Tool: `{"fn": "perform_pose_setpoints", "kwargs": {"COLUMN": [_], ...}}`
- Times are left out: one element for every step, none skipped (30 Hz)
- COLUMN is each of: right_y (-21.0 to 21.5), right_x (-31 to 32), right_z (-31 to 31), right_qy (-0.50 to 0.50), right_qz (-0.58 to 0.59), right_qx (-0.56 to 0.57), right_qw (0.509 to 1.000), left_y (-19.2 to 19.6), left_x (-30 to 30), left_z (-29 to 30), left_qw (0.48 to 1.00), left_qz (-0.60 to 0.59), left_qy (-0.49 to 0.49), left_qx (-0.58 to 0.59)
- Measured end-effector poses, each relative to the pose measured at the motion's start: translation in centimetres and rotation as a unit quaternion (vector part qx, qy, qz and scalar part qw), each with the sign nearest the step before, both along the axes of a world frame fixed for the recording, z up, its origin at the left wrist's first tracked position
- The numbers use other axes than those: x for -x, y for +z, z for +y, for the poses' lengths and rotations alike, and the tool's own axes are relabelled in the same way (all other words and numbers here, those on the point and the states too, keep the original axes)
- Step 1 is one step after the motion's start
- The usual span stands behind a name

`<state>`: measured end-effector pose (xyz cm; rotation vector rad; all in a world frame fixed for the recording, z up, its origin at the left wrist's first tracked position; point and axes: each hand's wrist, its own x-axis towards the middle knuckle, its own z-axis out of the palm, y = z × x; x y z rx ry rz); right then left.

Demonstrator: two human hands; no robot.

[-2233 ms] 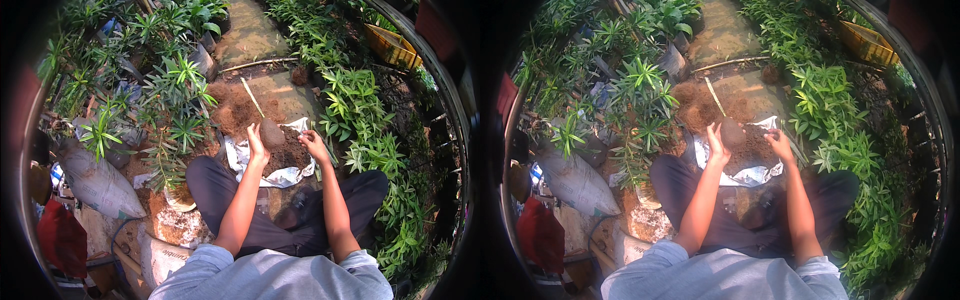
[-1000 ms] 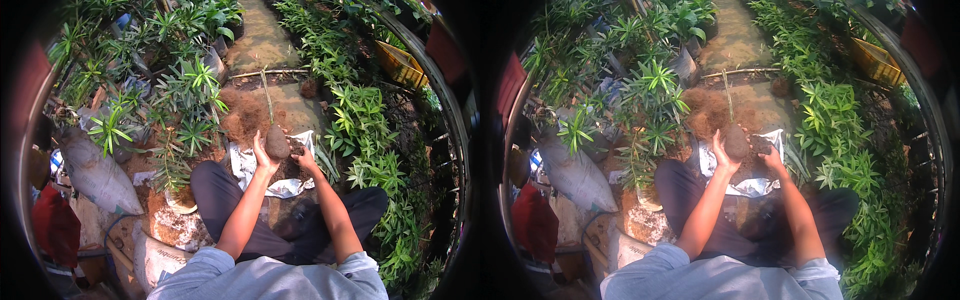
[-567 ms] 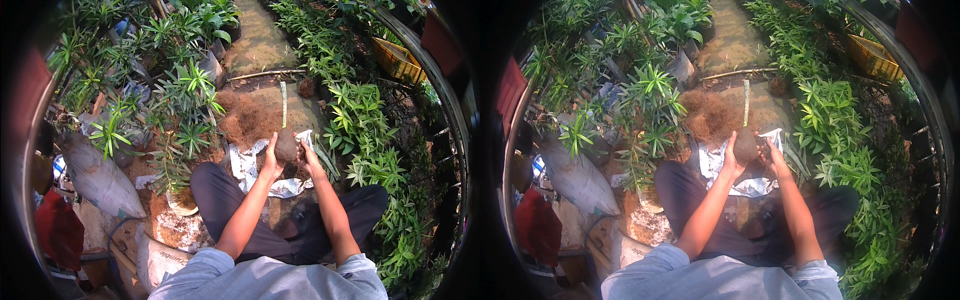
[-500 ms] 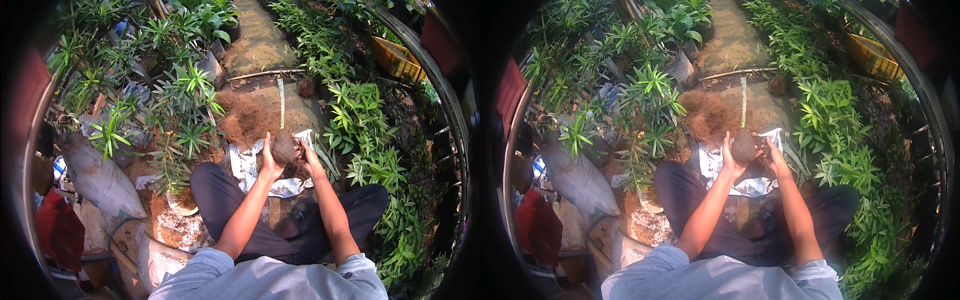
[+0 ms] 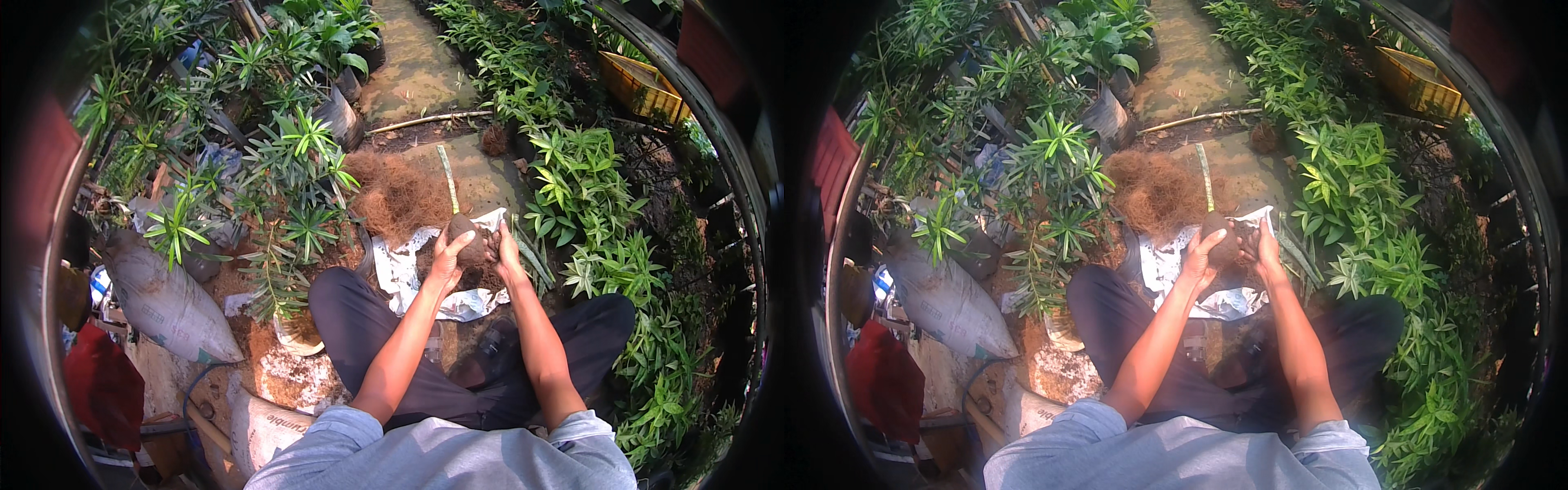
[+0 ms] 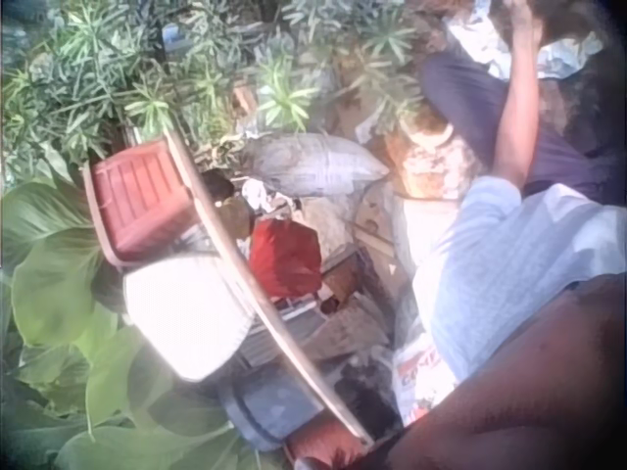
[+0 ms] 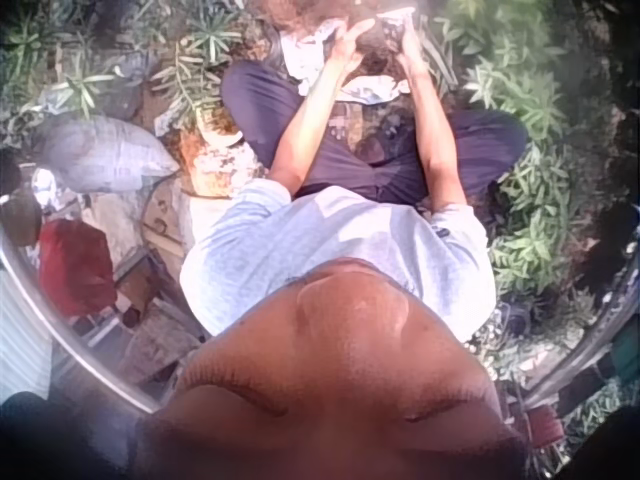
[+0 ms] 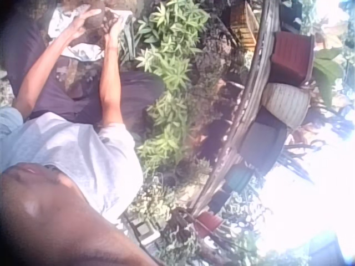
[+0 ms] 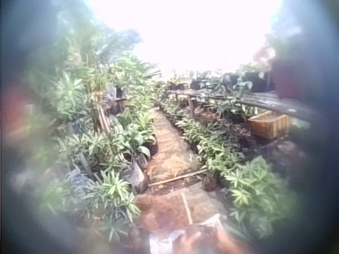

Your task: The person sits on the ground and packs soil around a plant root ball by hand. They repeatedly scoop soil from a nearby pile and press it into the root mass to form a compact ball.

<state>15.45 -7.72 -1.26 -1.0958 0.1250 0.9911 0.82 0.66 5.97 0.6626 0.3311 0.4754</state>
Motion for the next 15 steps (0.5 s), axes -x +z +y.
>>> {"fn": "perform_pose_setpoints", "kwargs": {"right_y": [0.4, 0.5, 0.1, -0.4, -0.1, 0.2, 0.4, 0.7, 0.6, 0.6, 0.2, -0.3, -0.7, -0.7, -0.8], "right_x": [0.1, 0.0, -0.5, -1.1, -1.2, -1.0, -0.8, -0.4, -0.4, -0.4, -0.7, -0.9, -1.1, -0.9, -0.7], "right_z": [0.0, -0.1, -0.2, -0.4, -0.4, -0.2, -0.1, 0.2, 0.2, 0.1, -0.1, -0.3, -0.5, -0.6, -0.3], "right_qy": [0.006, 0.011, 0.034, 0.056, 0.080, 0.067, 0.055, 0.045, 0.038, 0.033, 0.024, 0.026, 0.028, 0.030, 0.003], "right_qz": [0.004, 0.006, 0.035, 0.063, 0.093, 0.072, 0.052, 0.031, 0.035, 0.040, 0.043, 0.060, 0.077, 0.096, 0.076], "right_qx": [-0.051, -0.102, -0.139, -0.176, -0.213, -0.189, -0.165, -0.142, -0.134, -0.126, -0.117, -0.131, -0.145, -0.159, -0.110], "right_qw": [0.999, 0.995, 0.989, 0.981, 0.969, 0.977, 0.983, 0.988, 0.990, 0.991, 0.992, 0.989, 0.986, 0.982, 0.991], "left_y": [0.0, 0.0, 0.0, 0.0, 0.6, 1.3, 1.8, 1.6, 1.1, 0.7, 0.4, 0.2, -0.1, 0.0, 0.1], "left_x": [0.0, -0.1, -0.2, -0.2, -0.1, 0.1, 0.1, 0.0, -0.3, -0.3, -0.4, -0.3, -0.2, 0.1, 0.4], "left_z": [0.0, 0.0, 0.0, 0.1, 0.2, 0.4, 0.5, 0.7, 0.8, 1.0, 1.1, 1.2, 1.3, 1.3, 1.4], "left_qw": [1.000, 1.000, 1.000, 1.000, 0.999, 0.994, 0.987, 0.990, 0.992, 0.994, 0.995, 0.996, 0.996, 0.996, 0.994], "left_qz": [0.007, 0.005, 0.004, 0.003, -0.028, -0.059, -0.089, -0.070, -0.052, -0.032, -0.029, -0.026, -0.022, -0.038, -0.053], "left_qy": [0.009, 0.015, 0.020, 0.026, 0.016, 0.007, -0.002, 0.017, 0.036, 0.055, 0.057, 0.059, 0.061, 0.045, 0.030], "left_qx": [-0.016, -0.012, -0.009, -0.005, 0.041, 0.087, 0.134, 0.119, 0.105, 0.091, 0.079, 0.067, 0.056, 0.072, 0.089]}}
